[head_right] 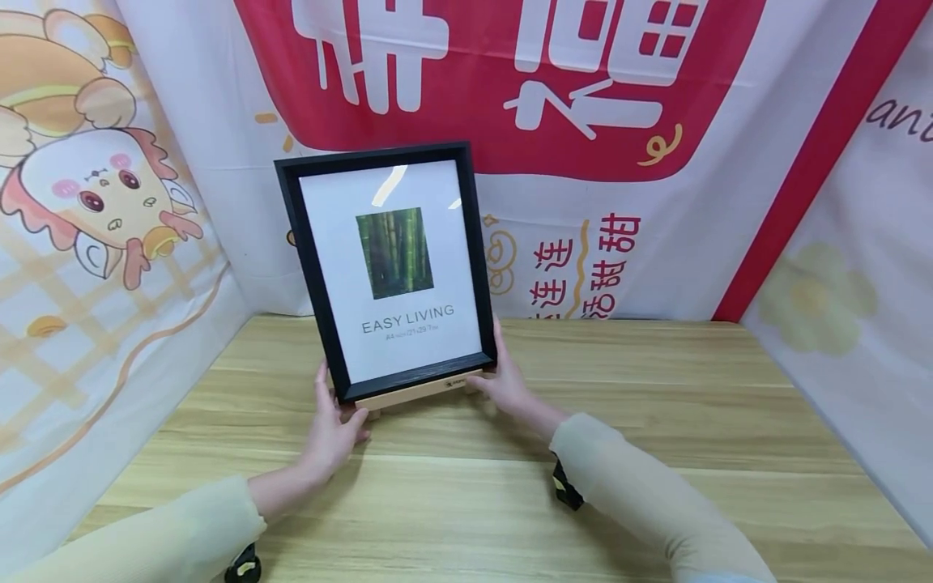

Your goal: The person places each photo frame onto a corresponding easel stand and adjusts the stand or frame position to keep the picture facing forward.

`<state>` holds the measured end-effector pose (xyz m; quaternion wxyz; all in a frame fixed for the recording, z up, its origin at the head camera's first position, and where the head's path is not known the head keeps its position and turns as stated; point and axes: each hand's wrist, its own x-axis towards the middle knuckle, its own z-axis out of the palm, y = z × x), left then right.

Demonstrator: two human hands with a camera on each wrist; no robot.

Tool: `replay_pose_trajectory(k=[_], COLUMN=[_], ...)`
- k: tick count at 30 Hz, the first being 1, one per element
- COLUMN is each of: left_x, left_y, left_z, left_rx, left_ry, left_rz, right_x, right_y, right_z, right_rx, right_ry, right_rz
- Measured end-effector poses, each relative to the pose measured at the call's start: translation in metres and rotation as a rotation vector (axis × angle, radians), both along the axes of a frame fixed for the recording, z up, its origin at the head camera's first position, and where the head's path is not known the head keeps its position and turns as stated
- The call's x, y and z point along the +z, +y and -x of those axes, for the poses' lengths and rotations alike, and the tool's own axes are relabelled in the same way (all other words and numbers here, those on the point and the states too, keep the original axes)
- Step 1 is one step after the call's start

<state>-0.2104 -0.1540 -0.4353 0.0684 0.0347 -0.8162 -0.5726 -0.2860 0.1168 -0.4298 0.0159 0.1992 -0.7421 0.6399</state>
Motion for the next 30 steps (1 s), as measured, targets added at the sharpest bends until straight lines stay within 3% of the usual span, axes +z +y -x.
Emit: replay_pose_trajectory(k=[17, 25, 30], left_x=[0.001, 0.006, 0.007], left_y=[0.033, 0.039, 0.042], left_z=[0.003, 0.010, 0.016], left_rx=[-0.080, -0.120, -0.148], left_ry=[-0.018, -0.040, -0.054], left_rz=[-0.024, -0.039, -0.033], right_x=[0.003, 0.002, 0.001], right_y=[0.043, 0.050, 0.054], right_z=[-0.024, -0.037, -0.045], right_rx=[-0.102, -0.168, -0.207], right_ry=[-0.066, 0.000, -0.007], right_rz=[-0.078, -0.083, -0.087])
